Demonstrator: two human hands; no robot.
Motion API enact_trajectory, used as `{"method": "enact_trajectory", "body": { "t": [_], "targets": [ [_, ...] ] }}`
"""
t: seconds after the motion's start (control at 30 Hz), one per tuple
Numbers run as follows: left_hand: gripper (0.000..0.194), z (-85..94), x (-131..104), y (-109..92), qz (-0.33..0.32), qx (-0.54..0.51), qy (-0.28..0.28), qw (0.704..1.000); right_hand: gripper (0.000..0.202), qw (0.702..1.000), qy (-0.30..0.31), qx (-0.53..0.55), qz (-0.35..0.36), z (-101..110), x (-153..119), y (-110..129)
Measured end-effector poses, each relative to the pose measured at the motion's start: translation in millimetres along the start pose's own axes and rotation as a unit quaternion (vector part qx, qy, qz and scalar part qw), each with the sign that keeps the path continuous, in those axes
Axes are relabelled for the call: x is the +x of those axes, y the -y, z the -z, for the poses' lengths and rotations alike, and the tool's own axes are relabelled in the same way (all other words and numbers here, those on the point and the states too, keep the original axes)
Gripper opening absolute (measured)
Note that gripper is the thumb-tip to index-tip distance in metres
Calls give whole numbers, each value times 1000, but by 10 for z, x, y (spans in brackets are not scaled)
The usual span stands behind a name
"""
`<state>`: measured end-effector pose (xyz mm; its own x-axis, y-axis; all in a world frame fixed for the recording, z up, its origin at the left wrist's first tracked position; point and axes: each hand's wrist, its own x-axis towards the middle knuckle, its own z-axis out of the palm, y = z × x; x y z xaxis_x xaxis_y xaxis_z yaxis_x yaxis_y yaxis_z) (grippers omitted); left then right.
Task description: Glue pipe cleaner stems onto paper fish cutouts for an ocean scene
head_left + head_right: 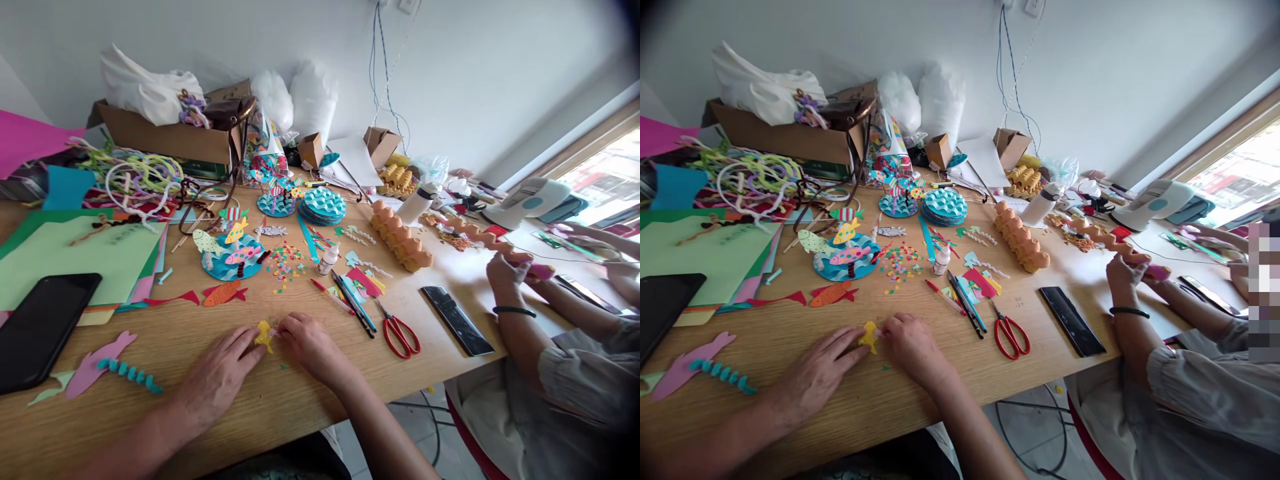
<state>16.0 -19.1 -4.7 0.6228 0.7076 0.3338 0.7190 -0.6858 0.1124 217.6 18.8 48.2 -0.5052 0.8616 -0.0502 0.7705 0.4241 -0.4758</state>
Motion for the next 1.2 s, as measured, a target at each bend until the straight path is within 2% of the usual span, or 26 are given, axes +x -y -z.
{"method": "enact_trajectory", "body": {
  "t": [0.27, 0.63, 1.0, 1.2],
  "targets": [
    [46, -14, -8, -5, -3, 4, 0, 1000, 14, 998, 5, -6, 68, -17, 57, -95],
    [43, 12, 16, -16, -2, -1, -6, 1000, 15, 996, -14, 28, 82, -45, 47, -122],
    [42, 4, 3, -20, 1, 2, -8, 1000, 17, 993, -9, -20, 116, -50, 59, -133],
    [49, -12, -14, -8, -11, 15, 3, 1000, 12, 992, -13, -53, 110, -73, 56, -116]
  ]
}}
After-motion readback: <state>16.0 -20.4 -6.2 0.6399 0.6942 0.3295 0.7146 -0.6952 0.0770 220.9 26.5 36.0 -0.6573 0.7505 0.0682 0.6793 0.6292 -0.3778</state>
